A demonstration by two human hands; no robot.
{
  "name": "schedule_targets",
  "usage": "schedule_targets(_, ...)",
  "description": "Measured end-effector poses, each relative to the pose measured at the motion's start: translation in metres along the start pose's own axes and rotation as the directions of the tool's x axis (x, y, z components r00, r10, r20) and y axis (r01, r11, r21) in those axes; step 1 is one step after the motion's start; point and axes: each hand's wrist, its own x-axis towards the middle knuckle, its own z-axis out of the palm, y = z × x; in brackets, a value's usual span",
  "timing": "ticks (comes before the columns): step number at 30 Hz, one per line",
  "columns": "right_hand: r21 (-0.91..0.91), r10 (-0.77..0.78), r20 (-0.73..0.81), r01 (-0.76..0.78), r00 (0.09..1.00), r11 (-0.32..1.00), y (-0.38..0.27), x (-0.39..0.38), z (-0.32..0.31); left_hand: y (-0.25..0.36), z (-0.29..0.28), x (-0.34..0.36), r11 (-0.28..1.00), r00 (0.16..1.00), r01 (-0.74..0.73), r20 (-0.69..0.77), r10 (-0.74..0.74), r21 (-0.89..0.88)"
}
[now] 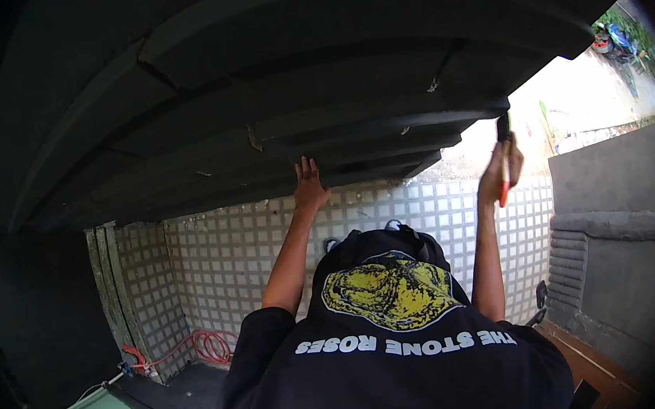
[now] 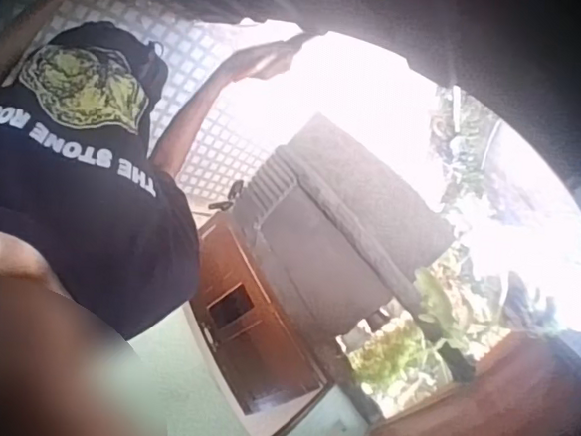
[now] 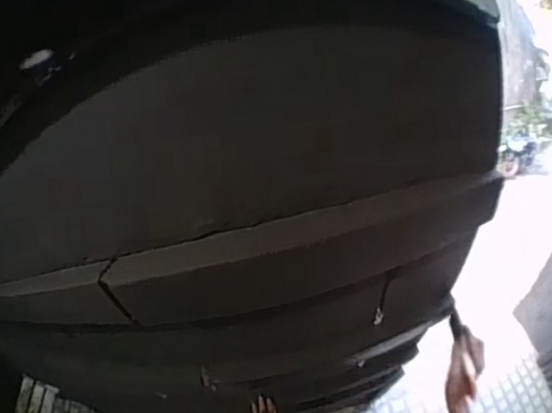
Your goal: Painting the underside of a roof or ceiling structure with black paint using a brush.
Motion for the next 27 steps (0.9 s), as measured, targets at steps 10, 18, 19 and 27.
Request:
schedule_targets(10,0.373,-0.197,0.360,0.053,0.912,0.926,-0.122,-0.082,0.058,0.006,0.006,0.009,0.983,1.000,-0.006,-0.001,0.006,0.181)
schedule_targets(18,0.567,-0.422,0.548,0.050,0.722,0.822,-0.154,-0.086,0.074,0.008,0.000,0.008,0.996,1.000,0.025,0.004,-0.025,0.091)
schedule_targets(19,0.607,-0.491,0.548,0.082,0.677,0.791,-0.154,-0.085,0.075,0.005,0.002,0.008,0.996,1.000,0.025,0.003,-0.025,0.089)
schedule_targets(27,0.316,-0.309,0.356,0.197,0.882,0.928,-0.048,-0.043,0.037,0.000,0.004,0.006,0.997,1.000,0.021,0.002,-0.022,0.078)
